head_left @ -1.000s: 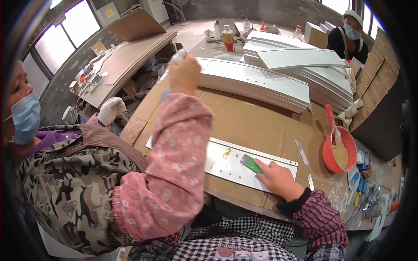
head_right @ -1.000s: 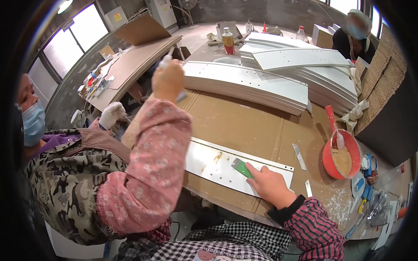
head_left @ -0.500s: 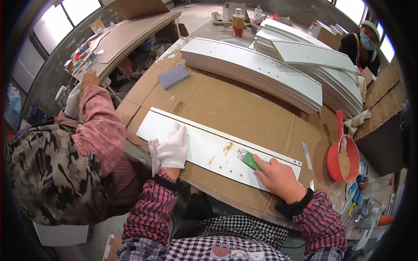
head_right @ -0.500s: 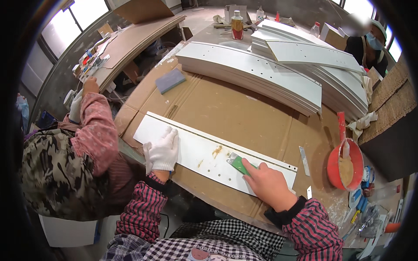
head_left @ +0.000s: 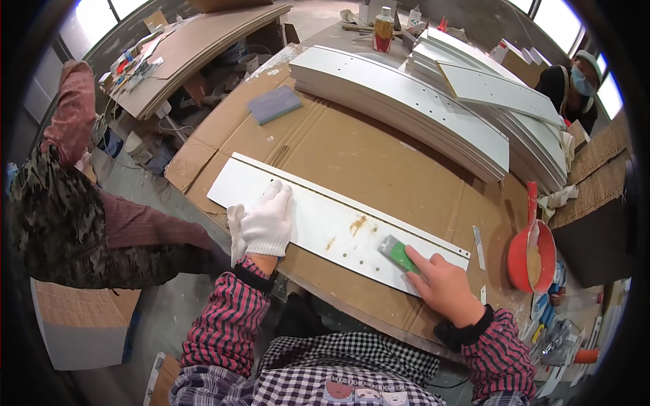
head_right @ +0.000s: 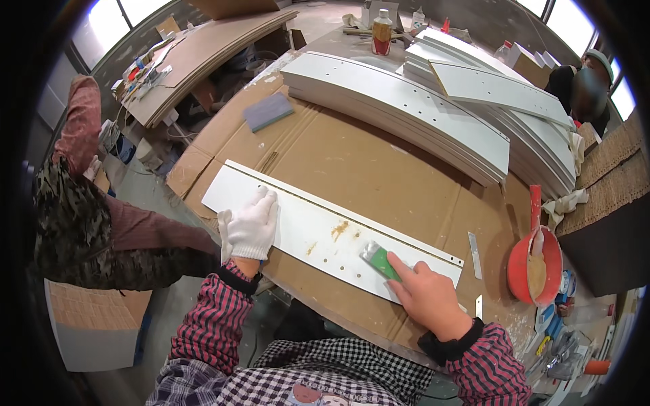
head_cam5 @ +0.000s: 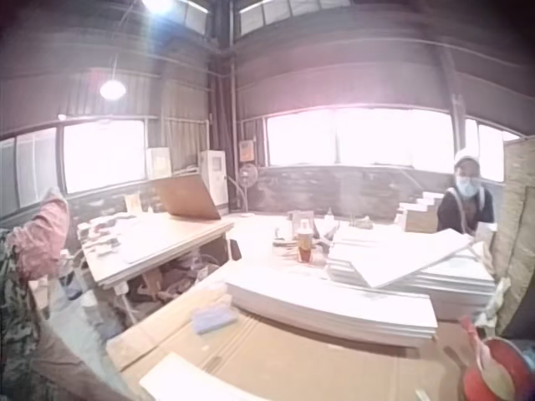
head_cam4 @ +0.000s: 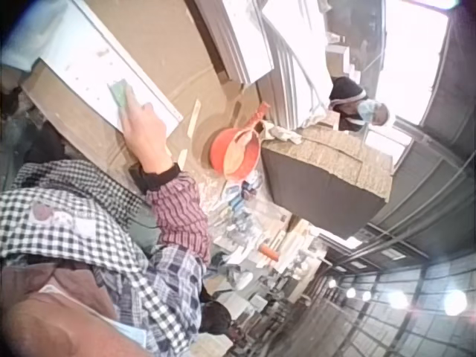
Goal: The person applies a brown paste from a red bowl onto a white rectangular panel using a small tool. They then use a green scraper to spread the paste into the panel's holes and smooth the surface. The person works on a single panel throughout the clip.
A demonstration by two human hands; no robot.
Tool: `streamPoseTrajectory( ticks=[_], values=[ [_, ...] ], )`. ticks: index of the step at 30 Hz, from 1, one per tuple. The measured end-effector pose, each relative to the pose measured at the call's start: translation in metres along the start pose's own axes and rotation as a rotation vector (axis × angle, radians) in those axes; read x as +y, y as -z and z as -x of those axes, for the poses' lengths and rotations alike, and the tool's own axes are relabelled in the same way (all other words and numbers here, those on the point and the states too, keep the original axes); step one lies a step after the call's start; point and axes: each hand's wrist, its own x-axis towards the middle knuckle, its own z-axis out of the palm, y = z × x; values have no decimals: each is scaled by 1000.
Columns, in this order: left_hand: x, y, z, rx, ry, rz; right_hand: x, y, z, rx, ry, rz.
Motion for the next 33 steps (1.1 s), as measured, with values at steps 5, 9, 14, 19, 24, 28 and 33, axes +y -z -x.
streamPoseTrajectory(
  ticks=[5,9,14,19,24,28,33],
  values=[
    [-2,10,-6,-142,45,42,21,-16,-28,268,-96,-122],
    [1,33,-29,-557,95,-45,28,-24,-28,199,-68,-136],
    [28,50,-59,-690,-55,-25,13,-23,-17,148,-37,-134],
    [14,31,-43,-591,-124,185,6,-13,-11,193,-52,-105],
    [25,61,3,-541,-52,156,-20,-5,29,13,-35,-140],
    [37,65,12,-577,35,210,-38,-15,59,-84,-50,-146],
    [35,56,15,-549,24,208,-60,-18,33,-92,-74,-94]
  ],
)
